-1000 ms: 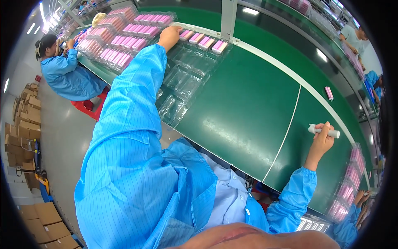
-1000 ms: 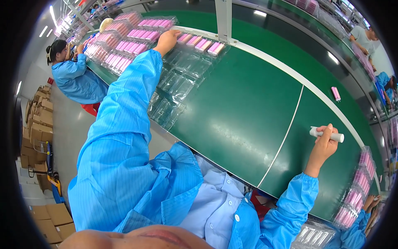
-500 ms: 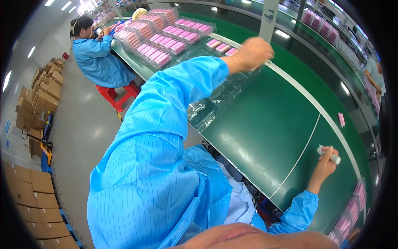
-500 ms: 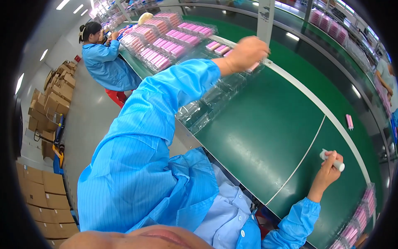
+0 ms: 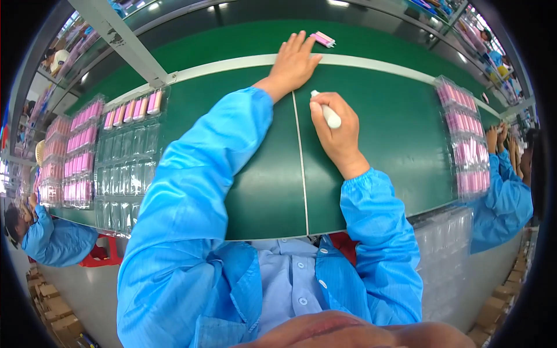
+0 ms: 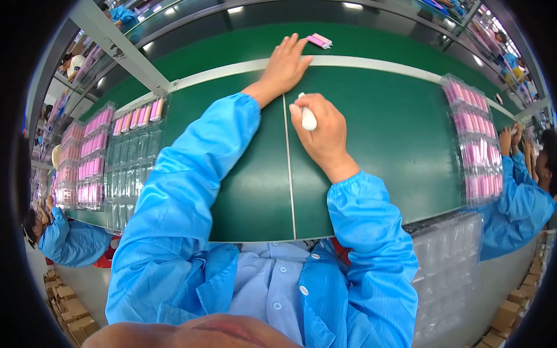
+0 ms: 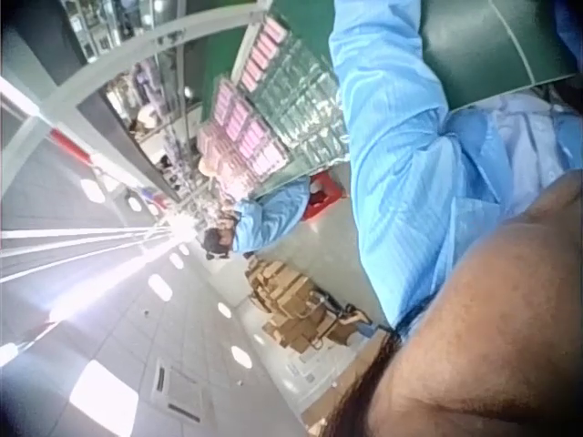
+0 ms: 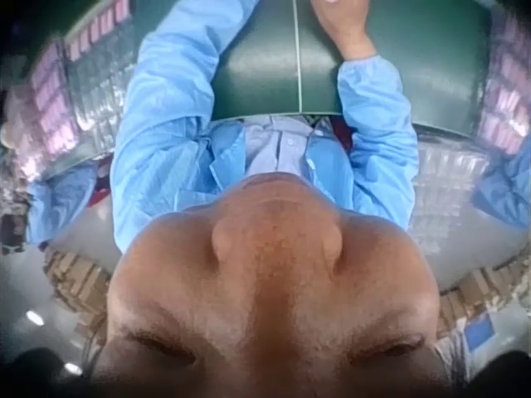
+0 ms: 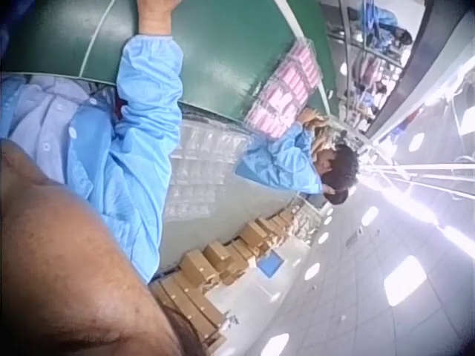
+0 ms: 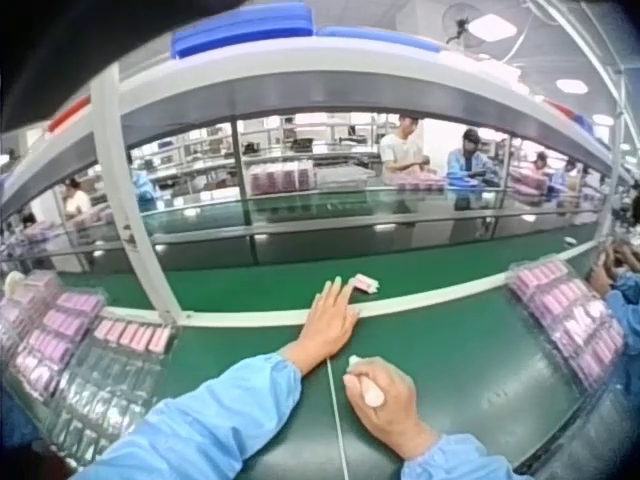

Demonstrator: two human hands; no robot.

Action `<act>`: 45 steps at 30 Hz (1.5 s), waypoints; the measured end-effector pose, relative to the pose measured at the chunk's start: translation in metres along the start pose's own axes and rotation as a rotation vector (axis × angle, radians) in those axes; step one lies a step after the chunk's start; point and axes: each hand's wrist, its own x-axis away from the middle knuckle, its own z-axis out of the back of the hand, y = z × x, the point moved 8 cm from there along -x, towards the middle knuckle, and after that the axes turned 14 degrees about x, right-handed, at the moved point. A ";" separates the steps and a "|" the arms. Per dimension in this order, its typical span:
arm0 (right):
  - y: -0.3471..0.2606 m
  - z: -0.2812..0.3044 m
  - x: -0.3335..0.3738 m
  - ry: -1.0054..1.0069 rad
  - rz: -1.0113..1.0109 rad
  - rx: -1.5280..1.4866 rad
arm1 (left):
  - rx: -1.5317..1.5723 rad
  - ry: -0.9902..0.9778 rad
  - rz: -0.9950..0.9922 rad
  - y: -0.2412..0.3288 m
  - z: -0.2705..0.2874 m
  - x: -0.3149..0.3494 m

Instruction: Marking small pink plastic items and placing them into clear plastic trays on an assembly line.

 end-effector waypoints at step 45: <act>0.031 0.050 -0.007 0.089 -0.402 -0.451 | 0.694 -0.372 0.179 0.079 0.044 0.089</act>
